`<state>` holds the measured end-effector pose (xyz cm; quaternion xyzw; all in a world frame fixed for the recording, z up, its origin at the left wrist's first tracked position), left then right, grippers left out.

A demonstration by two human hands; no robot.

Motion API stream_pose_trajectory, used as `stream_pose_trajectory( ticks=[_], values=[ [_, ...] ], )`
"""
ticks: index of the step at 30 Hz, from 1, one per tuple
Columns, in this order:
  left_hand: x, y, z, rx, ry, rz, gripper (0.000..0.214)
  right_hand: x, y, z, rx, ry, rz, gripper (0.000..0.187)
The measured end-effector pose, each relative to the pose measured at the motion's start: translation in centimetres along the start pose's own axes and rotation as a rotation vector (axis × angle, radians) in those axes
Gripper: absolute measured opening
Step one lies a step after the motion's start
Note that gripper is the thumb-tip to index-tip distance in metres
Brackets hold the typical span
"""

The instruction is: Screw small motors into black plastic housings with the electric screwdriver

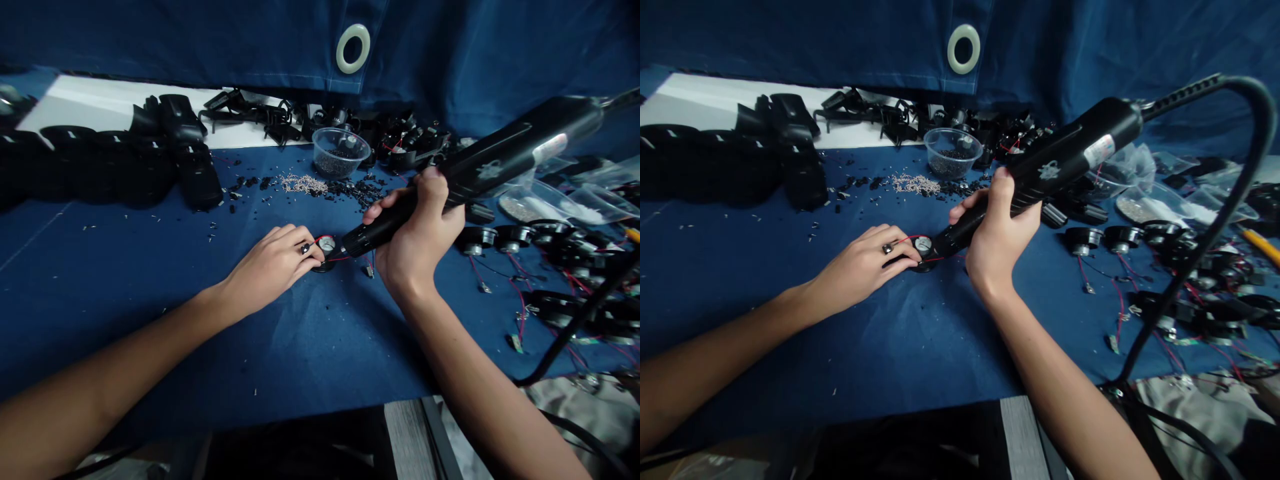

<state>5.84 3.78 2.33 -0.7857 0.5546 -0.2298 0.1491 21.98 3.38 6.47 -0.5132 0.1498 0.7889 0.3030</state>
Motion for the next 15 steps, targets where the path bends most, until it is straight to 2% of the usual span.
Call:
stream_pose_trajectory(
  ticks=[5,9,12,15],
  values=[
    [0.0,-0.1,0.0,-0.016,-0.027,0.009,0.014,-0.6,0.8,0.7,-0.062,0.036,-0.071,0.019],
    [-0.1,-0.1,0.0,-0.012,-0.034,0.02,0.014,-1.0,1.7,1.3,-0.103,0.049,-0.073,0.018],
    [-0.1,-0.1,0.0,-0.02,-0.032,0.029,0.015,-1.3,2.6,1.8,-0.18,0.05,-0.094,0.013],
    [-0.1,-0.1,0.0,-0.024,-0.013,0.015,0.014,-0.9,3.2,2.1,-0.263,0.026,-0.021,0.011]
  ],
)
Point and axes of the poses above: each hand's wrist, its own y-axis away from the middle knuckle, its own z-axis out of the palm, x = y × z, the point moved 6 cm from there along -y, towards the middle knuckle, and after that the axes turned 12 degrees about z, right-handed, at the moved point
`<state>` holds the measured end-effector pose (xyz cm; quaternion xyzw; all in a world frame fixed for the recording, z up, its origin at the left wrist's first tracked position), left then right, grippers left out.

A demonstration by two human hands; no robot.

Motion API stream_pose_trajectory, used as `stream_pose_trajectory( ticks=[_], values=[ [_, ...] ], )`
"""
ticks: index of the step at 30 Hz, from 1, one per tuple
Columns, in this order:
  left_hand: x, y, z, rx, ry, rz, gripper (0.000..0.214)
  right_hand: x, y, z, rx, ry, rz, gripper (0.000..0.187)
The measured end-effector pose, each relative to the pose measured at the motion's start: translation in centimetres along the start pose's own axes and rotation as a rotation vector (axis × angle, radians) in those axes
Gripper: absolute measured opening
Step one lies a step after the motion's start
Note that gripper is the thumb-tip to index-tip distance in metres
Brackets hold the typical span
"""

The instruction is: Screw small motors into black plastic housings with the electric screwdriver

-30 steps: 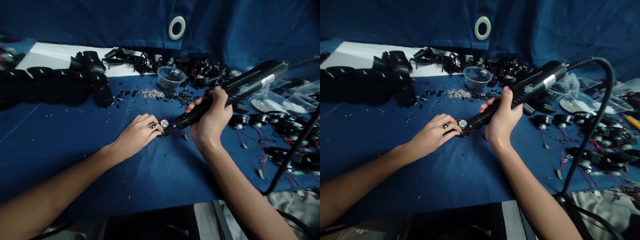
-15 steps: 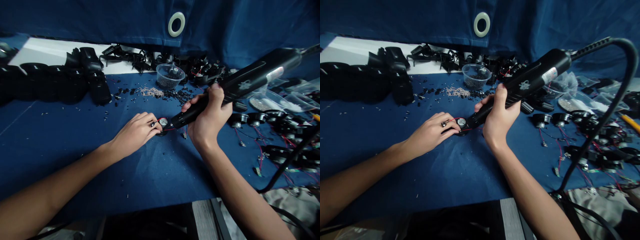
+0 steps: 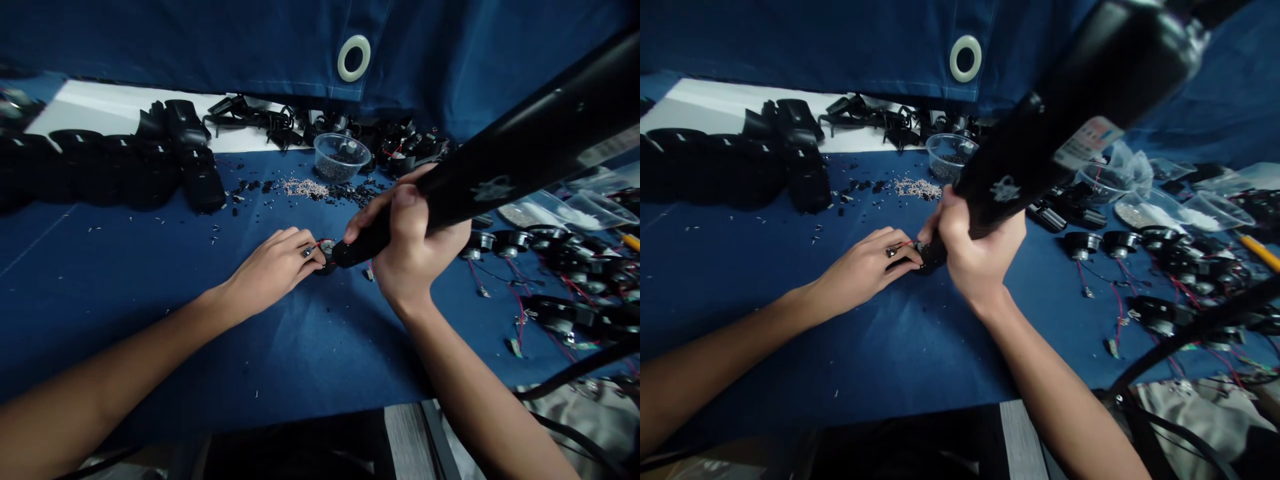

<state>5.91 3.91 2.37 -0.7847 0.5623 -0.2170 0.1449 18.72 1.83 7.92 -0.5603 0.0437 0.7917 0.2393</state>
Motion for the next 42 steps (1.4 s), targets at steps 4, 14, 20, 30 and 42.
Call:
stream_pose_trajectory(
  ticks=[4,14,20,30,42],
  values=[
    [-0.1,0.0,0.0,0.008,0.043,-0.021,0.012,1.1,0.2,0.4,-0.089,0.014,0.167,0.02],
    [-0.5,0.0,0.3,0.029,0.133,-0.035,0.011,-0.7,0.3,2.4,-0.069,0.14,0.045,0.022],
    [-0.4,0.0,0.2,0.027,0.16,-0.042,0.01,-0.4,0.2,1.9,0.009,0.123,0.019,0.021],
    [-0.6,0.2,0.5,0.056,0.16,-0.046,0.009,0.6,-0.3,1.1,0.049,0.032,0.07,0.021],
    [-0.5,0.1,0.4,0.05,0.179,-0.056,0.01,-0.8,-0.8,2.7,-0.261,0.188,-0.299,0.021]
  ],
)
Point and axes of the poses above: each hand's wrist, its own y-axis away from the middle knuckle, its own z-axis out of the palm, x = y × z, the point moved 6 cm from there along -y, towards the middle knuckle, and after that the axes turned 12 degrees about z, right-handed, at the moved point
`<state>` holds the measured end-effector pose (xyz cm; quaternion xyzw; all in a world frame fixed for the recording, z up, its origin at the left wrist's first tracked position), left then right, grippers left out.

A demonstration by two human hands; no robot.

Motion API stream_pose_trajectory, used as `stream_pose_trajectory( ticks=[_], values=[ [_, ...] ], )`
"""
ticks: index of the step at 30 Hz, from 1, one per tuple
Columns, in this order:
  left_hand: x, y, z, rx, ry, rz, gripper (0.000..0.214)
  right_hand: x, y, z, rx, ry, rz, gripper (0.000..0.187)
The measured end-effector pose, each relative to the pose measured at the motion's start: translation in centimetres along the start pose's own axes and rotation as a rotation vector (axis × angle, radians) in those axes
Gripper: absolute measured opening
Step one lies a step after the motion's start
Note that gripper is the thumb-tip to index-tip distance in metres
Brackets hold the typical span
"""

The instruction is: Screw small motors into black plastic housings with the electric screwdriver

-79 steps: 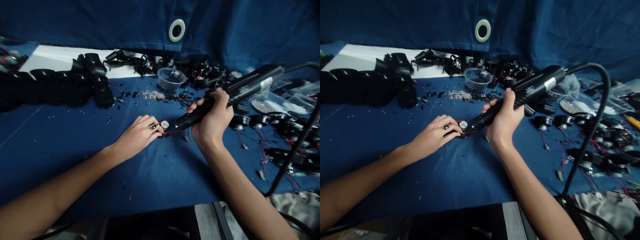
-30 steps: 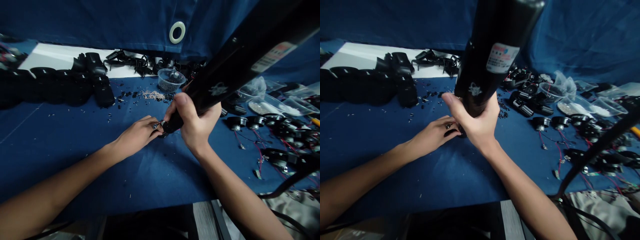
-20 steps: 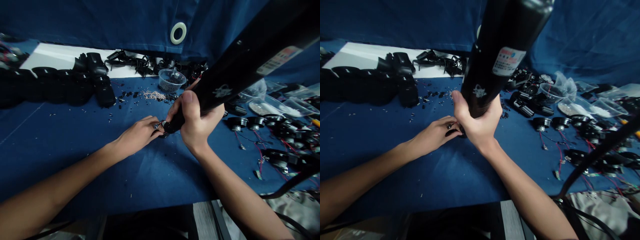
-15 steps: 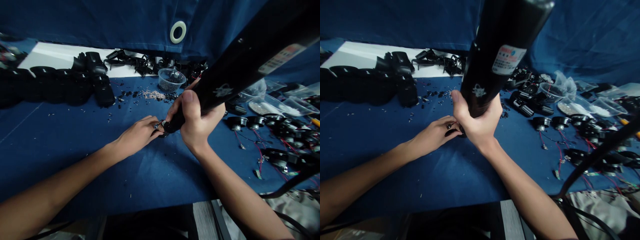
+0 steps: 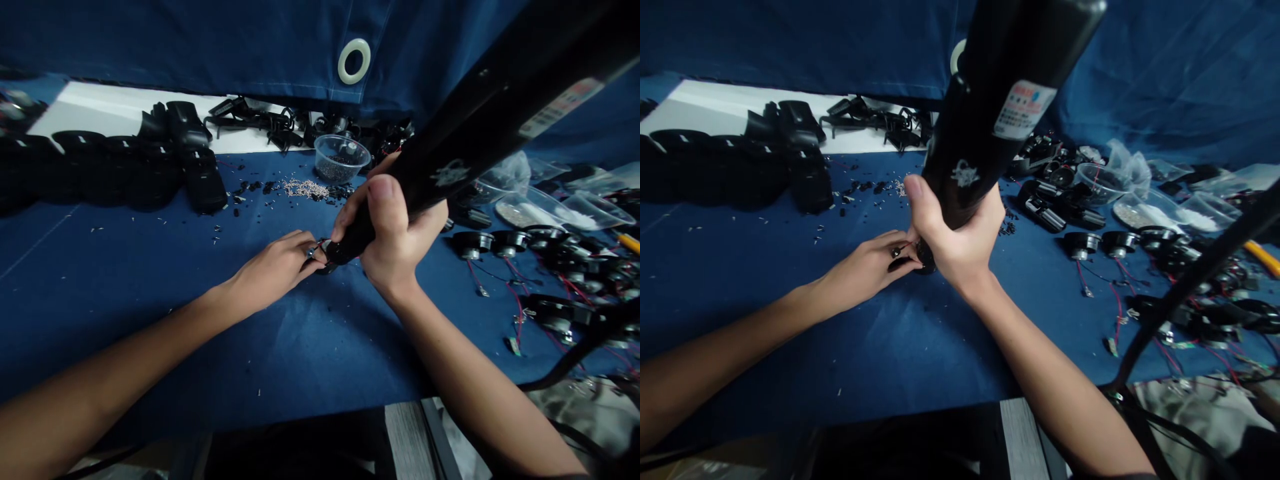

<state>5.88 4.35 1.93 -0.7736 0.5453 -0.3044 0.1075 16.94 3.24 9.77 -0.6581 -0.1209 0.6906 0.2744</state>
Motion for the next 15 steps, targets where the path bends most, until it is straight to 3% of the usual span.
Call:
stream_pose_trajectory(
  ticks=[6,10,15],
  values=[
    [0.0,0.0,0.0,-0.007,0.016,-0.014,0.011,0.1,-0.4,0.0,-0.008,-0.017,0.014,0.019],
    [0.1,0.0,-0.1,-0.001,0.024,-0.007,0.01,-0.9,-0.7,-0.2,0.013,-0.034,-0.049,0.017],
    [0.7,0.0,-0.3,-0.021,-0.038,0.018,0.01,-2.2,-1.0,-3.2,0.173,-0.021,-0.075,0.016]
  ],
)
Point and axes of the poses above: each hand's wrist, its own y-axis away from the middle knuckle, its own z-axis out of the palm, x = y × z, the point moved 6 cm from there along -y, towards the middle knuckle, and after that the axes turned 12 degrees about z, right-handed, at the moved point
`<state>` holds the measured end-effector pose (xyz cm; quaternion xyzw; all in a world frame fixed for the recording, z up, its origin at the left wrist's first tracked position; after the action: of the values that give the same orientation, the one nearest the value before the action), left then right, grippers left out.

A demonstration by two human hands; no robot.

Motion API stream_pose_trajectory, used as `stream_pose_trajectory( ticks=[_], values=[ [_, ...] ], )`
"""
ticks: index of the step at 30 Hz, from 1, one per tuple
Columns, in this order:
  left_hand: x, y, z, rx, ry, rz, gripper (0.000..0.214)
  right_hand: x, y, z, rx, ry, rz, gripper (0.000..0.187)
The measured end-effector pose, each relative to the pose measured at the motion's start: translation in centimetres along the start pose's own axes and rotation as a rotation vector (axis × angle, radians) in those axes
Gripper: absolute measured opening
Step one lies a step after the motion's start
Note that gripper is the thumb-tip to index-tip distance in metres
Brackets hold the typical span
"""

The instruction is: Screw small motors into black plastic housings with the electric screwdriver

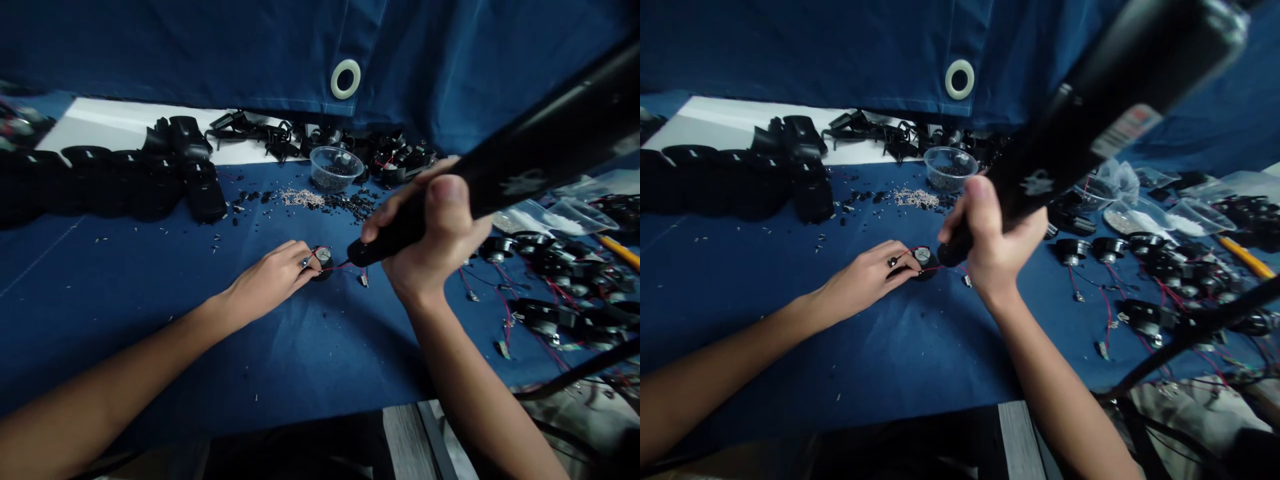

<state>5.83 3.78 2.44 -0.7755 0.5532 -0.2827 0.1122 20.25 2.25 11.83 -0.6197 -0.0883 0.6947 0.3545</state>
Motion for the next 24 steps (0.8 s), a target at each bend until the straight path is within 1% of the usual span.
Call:
stream_pose_trajectory(
  ticks=[2,4,6,8,12,14,18,21,24],
  values=[
    [0.2,0.1,0.0,-0.018,-0.042,0.008,0.012,-0.4,-0.5,-1.7,0.071,-0.035,-0.026,0.017],
    [0.3,0.1,0.0,-0.029,-0.066,0.01,0.013,-0.3,-1.1,-3.2,0.121,-0.076,-0.013,0.019],
    [0.3,0.2,0.0,-0.033,-0.08,0.011,0.014,0.1,-1.7,-4.1,0.142,-0.104,0.028,0.019],
    [0.3,0.2,0.0,-0.034,-0.097,0.013,0.014,0.4,-2.0,-4.6,0.157,-0.123,0.065,0.019],
    [0.4,0.1,0.0,-0.042,-0.121,-0.003,0.014,0.6,-1.9,-4.3,0.173,-0.118,0.082,0.021],
    [0.4,0.0,-0.1,-0.049,-0.108,-0.001,0.015,0.5,-1.6,-3.9,0.154,-0.112,0.082,0.021],
    [0.3,0.0,0.1,-0.085,-0.133,0.034,0.018,0.4,-1.3,-3.5,0.123,-0.105,0.099,0.019],
    [0.3,0.1,0.3,-0.109,-0.2,0.071,0.018,0.4,-1.2,-3.5,0.134,-0.099,0.099,0.018],
    [0.3,0.0,0.4,-0.117,-0.237,0.079,0.018,0.5,-1.0,-3.3,0.14,-0.124,0.102,0.019]
  ],
)
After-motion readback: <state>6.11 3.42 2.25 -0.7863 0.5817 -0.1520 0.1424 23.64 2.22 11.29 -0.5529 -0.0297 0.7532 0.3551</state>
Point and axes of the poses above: each hand's wrist, its own y-axis away from the middle knuckle, its own z-axis out of the palm, x = y × z, the point moved 6 cm from there along -y, towards the middle knuckle, and after that the axes turned 12 degrees about z, right-handed, at the moved point
